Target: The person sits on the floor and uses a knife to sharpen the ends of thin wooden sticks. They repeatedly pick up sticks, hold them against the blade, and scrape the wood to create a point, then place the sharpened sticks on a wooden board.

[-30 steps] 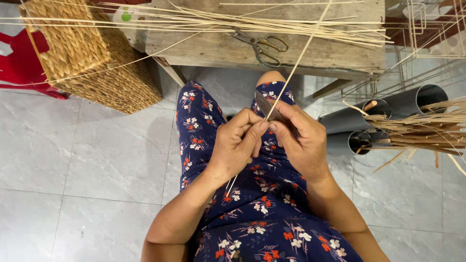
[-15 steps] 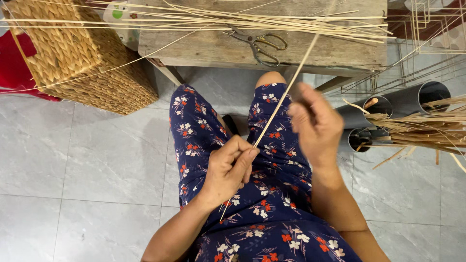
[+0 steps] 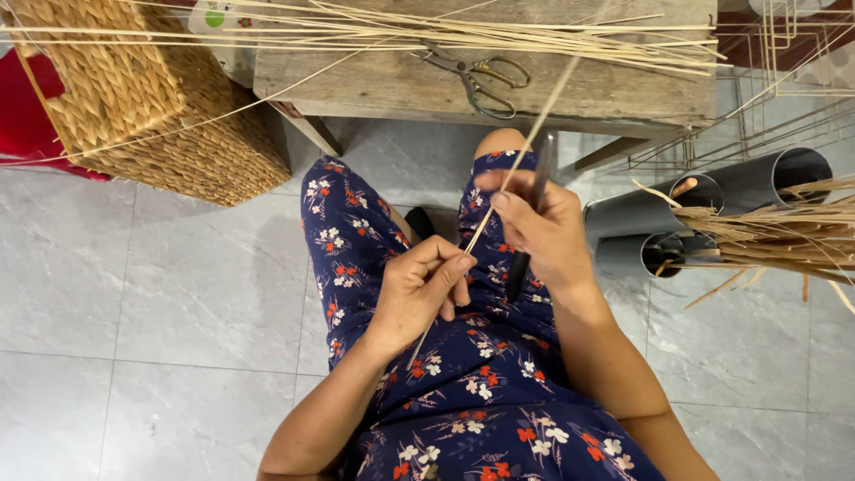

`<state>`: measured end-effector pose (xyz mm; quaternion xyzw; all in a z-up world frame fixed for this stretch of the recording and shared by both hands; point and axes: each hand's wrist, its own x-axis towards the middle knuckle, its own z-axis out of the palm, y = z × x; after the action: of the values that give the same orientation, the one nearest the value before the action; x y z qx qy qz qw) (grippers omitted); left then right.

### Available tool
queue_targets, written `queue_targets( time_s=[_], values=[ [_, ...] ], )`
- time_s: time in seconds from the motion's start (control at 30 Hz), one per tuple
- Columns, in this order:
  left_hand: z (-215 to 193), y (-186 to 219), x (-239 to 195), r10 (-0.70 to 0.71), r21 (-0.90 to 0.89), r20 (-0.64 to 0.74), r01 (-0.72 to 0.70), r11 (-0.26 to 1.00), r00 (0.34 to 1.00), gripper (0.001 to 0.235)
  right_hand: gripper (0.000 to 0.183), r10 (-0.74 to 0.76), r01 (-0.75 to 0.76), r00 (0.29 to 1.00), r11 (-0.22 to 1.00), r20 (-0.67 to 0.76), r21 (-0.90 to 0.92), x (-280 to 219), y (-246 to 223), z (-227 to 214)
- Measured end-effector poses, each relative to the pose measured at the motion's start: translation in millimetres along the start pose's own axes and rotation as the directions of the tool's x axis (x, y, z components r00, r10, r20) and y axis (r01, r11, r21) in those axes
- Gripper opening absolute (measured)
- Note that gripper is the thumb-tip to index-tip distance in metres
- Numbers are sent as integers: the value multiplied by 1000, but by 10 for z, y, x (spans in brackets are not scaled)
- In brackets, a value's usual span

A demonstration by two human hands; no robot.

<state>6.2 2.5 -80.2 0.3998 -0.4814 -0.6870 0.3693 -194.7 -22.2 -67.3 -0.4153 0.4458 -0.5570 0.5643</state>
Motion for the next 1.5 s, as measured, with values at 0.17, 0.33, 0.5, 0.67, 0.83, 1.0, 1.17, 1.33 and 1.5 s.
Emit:
queue_targets(
  time_s=[0.17, 0.33, 0.5, 0.67, 0.83, 1.0, 1.17, 1.33, 1.5],
  values=[
    [-91, -221, 153, 35, -43, -59, -38, 998, 998, 20, 20, 59, -58, 998, 992, -10, 114, 204, 194, -111],
    [-285, -403, 433, 158, 239, -216, -105, 965, 964, 17, 18, -40, 49, 996, 992, -79, 116, 497, 408, -386],
    [-464, -413, 872, 183, 334, -226, -101, 937, 957, 18, 22, 49, -26, 992, 980, -114, 198, 888, 779, -1055],
    [-465, -527, 1455, 10, 313, -204, 56, 948, 979, 20, 22, 116, -81, 988, 953, -106, 292, 1124, 1283, -1526],
    [-381, -493, 2132, 175, 610, -211, -11, 792, 962, 17, 20, 158, -113, 981, 936, -113, 334, 1133, 1504, -1607],
    [-147, -245, 2899, 458, 847, -52, -204, 491, 887, 14, 19, 137, -93, 986, 929, -97, 359, 1126, 1415, -1407],
    [148, -59, 3723, 595, 908, 86, -309, 283, 799, 11, 20, 151, -127, 988, 883, -18, 451, 1159, 1264, -1312],
    [353, 5, 4083, 671, 900, 193, -401, 169, 716, 37, 18, 134, -120, 991, 821, 17, 557, 1151, 1240, -1313],
    [350, -127, 3408, 282, 735, 93, -257, 628, 955, 21, 16, 163, -125, 987, 769, -2, 627, 1152, 1279, -1426]
  ],
)
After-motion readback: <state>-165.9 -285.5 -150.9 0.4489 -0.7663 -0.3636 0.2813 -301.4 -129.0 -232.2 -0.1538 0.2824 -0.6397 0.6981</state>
